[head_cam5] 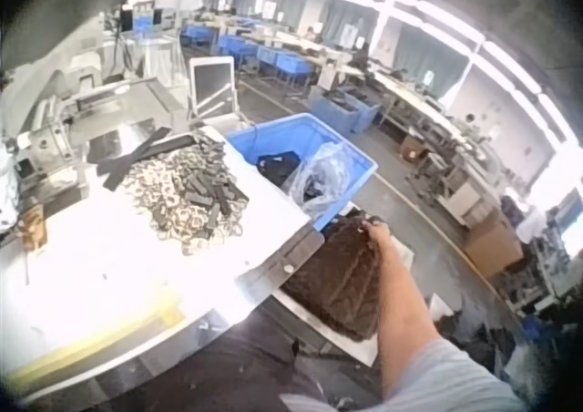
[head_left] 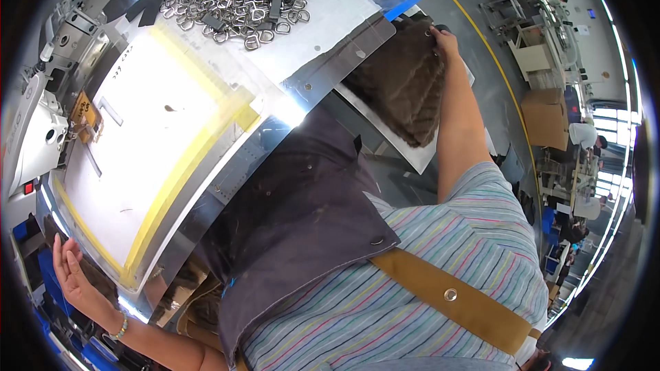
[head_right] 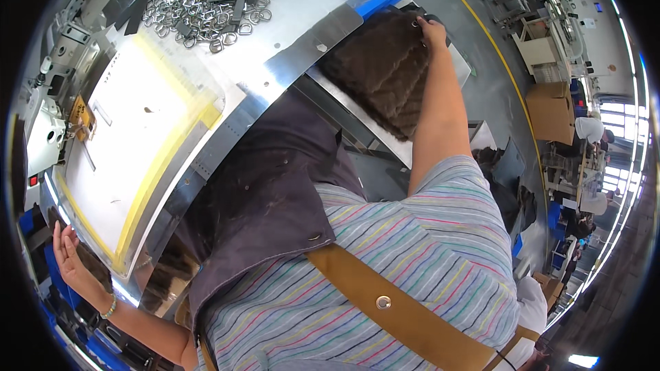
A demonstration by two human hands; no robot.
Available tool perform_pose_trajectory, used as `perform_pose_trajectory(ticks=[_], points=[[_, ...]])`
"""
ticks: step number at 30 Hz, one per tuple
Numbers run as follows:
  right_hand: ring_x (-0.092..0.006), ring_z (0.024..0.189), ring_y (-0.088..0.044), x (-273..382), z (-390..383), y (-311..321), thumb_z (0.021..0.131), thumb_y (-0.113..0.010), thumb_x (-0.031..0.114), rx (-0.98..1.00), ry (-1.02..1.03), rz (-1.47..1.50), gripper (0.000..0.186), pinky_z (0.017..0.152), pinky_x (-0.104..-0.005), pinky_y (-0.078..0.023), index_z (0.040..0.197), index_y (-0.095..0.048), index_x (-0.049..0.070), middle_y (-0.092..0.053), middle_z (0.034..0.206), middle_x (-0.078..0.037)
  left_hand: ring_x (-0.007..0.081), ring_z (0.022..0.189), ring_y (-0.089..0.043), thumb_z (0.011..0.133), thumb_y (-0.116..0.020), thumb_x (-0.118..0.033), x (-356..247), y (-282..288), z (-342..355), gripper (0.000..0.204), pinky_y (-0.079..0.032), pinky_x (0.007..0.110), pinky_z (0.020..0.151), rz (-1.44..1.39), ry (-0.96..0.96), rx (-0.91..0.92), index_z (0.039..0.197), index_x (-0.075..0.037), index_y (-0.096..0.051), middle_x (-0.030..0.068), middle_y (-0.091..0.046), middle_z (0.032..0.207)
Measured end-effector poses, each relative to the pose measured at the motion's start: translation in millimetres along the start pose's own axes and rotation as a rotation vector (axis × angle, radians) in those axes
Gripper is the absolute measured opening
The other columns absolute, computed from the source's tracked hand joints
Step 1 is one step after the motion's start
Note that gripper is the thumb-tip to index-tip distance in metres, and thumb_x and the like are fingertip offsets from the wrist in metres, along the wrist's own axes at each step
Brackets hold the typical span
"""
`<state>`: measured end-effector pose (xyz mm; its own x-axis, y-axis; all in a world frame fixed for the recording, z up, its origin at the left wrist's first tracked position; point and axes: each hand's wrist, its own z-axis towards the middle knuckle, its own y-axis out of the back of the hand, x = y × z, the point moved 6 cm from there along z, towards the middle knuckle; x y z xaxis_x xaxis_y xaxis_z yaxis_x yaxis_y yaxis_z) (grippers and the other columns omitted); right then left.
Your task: Sewing metal loops onto strips of brown fur using an industrial sewing machine.
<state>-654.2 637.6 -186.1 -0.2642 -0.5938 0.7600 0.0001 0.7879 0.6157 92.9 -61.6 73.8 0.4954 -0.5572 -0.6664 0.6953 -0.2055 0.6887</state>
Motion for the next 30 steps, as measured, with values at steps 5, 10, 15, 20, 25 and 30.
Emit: perform_pose_trajectory(ticks=[5, 10, 15, 20, 25, 30], points=[[-0.0408, 0.112, -0.073, 26.8, -47.0, 4.7, 0.092, -0.073, 0.061, -0.341, 0.287, -0.501, 0.072, 0.100, -0.0453, -0.056, 0.134, -0.073, 0.002, -0.077, 0.113, -0.024, 0.0181, 0.117, -0.070, 0.113, -0.057, -0.017, 19.2, -1.5, -9.2, 0.038, -0.051, 0.029, 0.105, -0.004, 0.052, 0.043, 0.147, -0.001, -0.063, 0.0103, -0.075, 0.127], [-0.0440, 0.148, -0.047, 15.0, -128.1, -60.2, 0.093, -0.066, 0.070, -0.208, 0.359, -0.465, 0.091, 0.120, -0.0525, -0.040, 0.160, -0.048, 0.010, -0.044, 0.163, -0.029, 0.0180, 0.116, -0.070, 0.112, -0.058, -0.015, 27.6, 5.4, -12.3, 0.037, -0.052, 0.030, 0.103, -0.059, 0.036, 0.003, 0.145, 0.000, -0.063, 0.0108, -0.075, 0.126], [-0.0486, 0.152, -0.038, -5.1, -142.4, -114.7, 0.101, -0.054, 0.067, -0.311, 0.361, -0.742, 0.081, 0.122, -0.0694, -0.028, 0.161, -0.048, 0.013, -0.037, 0.168, -0.029, 0.0162, 0.111, -0.069, 0.112, -0.058, -0.013, 26.8, 0.9, -10.2, 0.034, -0.053, 0.030, 0.100, -0.053, 0.103, 0.002, 0.142, 0.002, -0.065, 0.0112, -0.075, 0.122], [-0.0382, 0.144, -0.051, -33.8, -77.8, -123.0, 0.101, -0.058, 0.047, -0.226, 0.511, -1.323, 0.059, 0.115, -0.0553, -0.045, 0.140, -0.066, 0.004, -0.058, 0.153, -0.019, 0.0170, 0.111, -0.071, 0.110, -0.063, -0.017, 30.2, 2.7, -17.5, 0.035, -0.056, 0.031, 0.099, -0.044, 0.107, -0.055, 0.139, 0.003, -0.067, 0.0123, -0.077, 0.121], [-0.0417, 0.146, -0.049, -31.4, -35.1, -117.5, 0.105, -0.058, 0.051, -0.164, 0.744, -1.496, 0.061, 0.114, -0.0486, -0.051, 0.155, -0.056, 0.016, -0.052, 0.160, -0.017, 0.0135, 0.098, -0.074, 0.104, -0.068, -0.009, 63.3, 19.9, -14.6, 0.027, -0.058, 0.027, 0.089, -0.130, 0.141, -0.234, 0.129, 0.000, -0.073, 0.0088, -0.080, 0.115], [-0.0406, 0.147, -0.048, 22.3, -96.1, -86.0, 0.108, -0.048, 0.059, -0.450, 0.695, -1.009, 0.067, 0.112, -0.0678, -0.043, 0.158, -0.049, 0.016, -0.045, 0.166, -0.017, 0.0122, 0.095, -0.074, 0.102, -0.072, -0.012, 86.9, 63.1, -21.9, 0.027, -0.058, 0.027, 0.085, -0.032, 0.190, -0.394, 0.127, -0.001, -0.073, 0.0078, -0.080, 0.110]])
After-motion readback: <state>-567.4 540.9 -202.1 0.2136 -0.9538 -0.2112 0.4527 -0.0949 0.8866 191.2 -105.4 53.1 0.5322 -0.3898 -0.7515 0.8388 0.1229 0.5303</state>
